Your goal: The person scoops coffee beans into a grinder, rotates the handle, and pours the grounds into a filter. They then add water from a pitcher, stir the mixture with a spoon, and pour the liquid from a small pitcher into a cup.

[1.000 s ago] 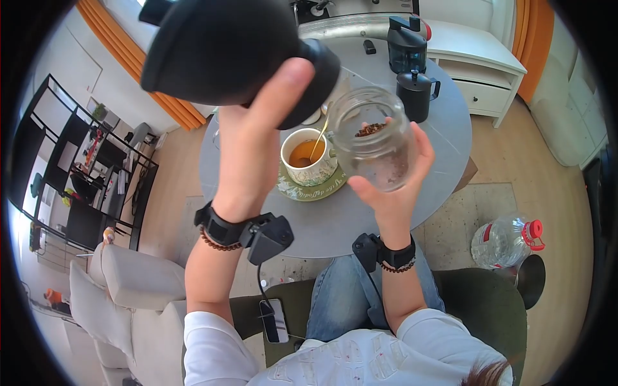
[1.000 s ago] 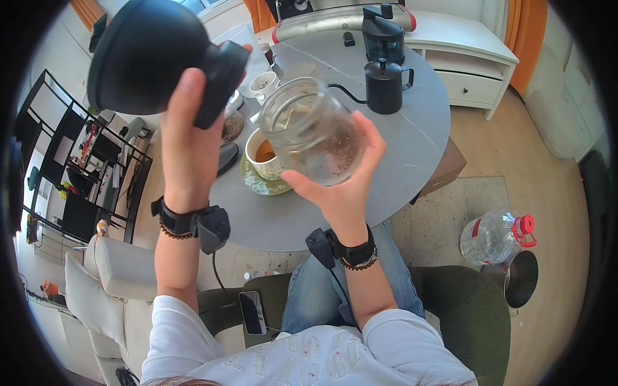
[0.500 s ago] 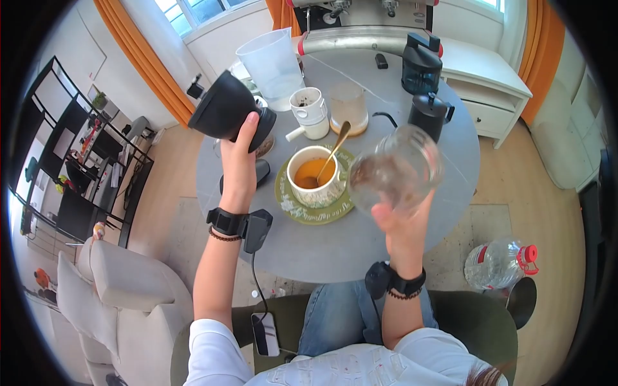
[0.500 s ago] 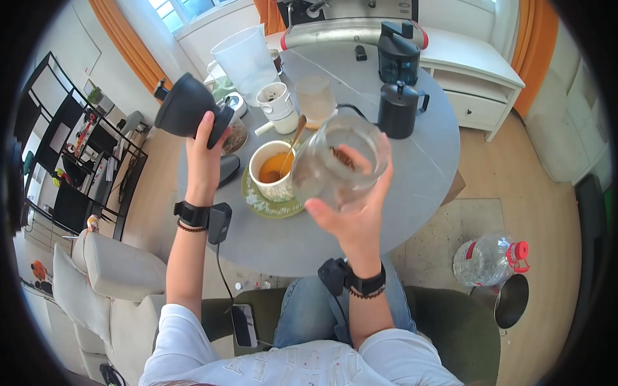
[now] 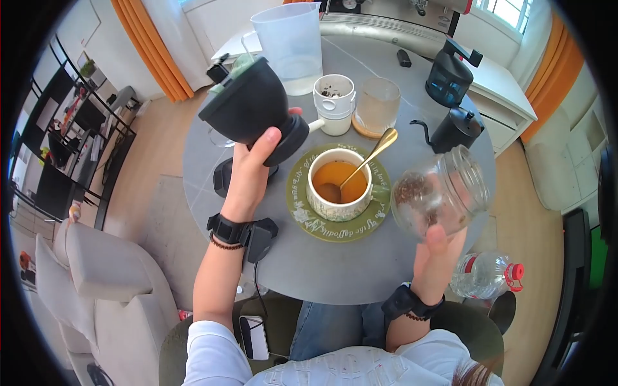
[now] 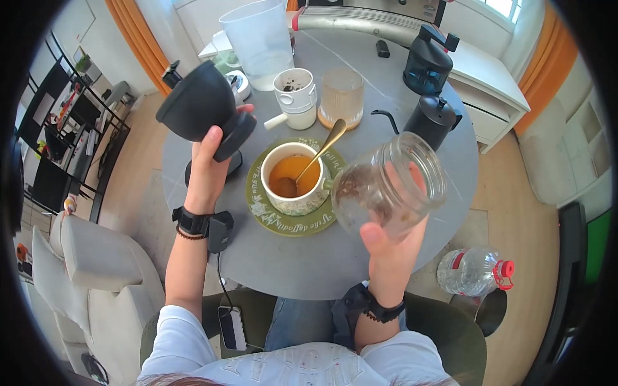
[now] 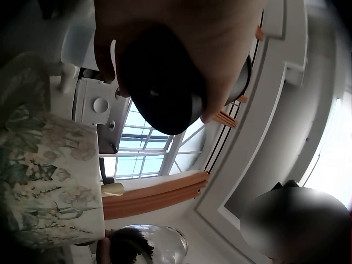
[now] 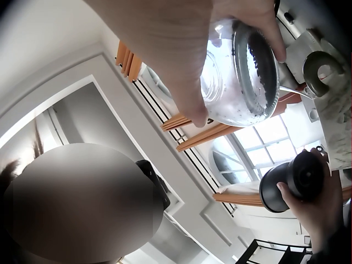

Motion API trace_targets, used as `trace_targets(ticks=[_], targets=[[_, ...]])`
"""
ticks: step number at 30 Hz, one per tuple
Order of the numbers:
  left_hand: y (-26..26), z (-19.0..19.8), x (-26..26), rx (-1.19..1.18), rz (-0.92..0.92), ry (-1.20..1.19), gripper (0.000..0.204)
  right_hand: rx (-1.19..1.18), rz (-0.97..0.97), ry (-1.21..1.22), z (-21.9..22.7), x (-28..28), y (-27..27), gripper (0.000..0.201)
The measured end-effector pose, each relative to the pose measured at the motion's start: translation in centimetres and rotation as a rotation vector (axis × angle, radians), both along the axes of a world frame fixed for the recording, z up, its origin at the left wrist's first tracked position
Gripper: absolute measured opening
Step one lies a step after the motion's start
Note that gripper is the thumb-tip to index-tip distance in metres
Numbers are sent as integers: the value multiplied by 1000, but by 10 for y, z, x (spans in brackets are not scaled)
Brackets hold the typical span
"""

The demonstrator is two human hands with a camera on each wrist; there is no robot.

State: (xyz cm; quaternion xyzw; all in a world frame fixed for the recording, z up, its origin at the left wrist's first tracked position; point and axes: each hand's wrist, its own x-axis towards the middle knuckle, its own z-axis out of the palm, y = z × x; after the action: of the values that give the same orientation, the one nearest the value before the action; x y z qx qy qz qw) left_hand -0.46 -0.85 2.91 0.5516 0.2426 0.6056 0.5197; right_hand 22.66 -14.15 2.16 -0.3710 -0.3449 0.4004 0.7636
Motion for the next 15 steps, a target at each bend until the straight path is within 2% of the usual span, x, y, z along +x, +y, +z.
trace_targets(ticks=[2, 5, 7, 10, 14, 15], targets=[[0, -5, -2, 40, 33, -49, 51, 25, -8, -93, 0, 1, 1, 108], [8, -11, -9, 99, 158, -1, 49, 117, -26, -286, 6, 14, 5, 105], [9, -13, -10, 46, 172, -88, 48, 214, -45, -373, 12, 29, 8, 104], [13, -17, -6, 28, 188, -127, 46, 306, 38, -536, 35, 60, 28, 104], [17, -24, -7, 25, 182, -96, 42, 275, 86, -1124, 92, 64, 60, 99], [17, -23, -7, 35, 182, -80, 41, 343, -5, -1335, 105, 63, 69, 97]])
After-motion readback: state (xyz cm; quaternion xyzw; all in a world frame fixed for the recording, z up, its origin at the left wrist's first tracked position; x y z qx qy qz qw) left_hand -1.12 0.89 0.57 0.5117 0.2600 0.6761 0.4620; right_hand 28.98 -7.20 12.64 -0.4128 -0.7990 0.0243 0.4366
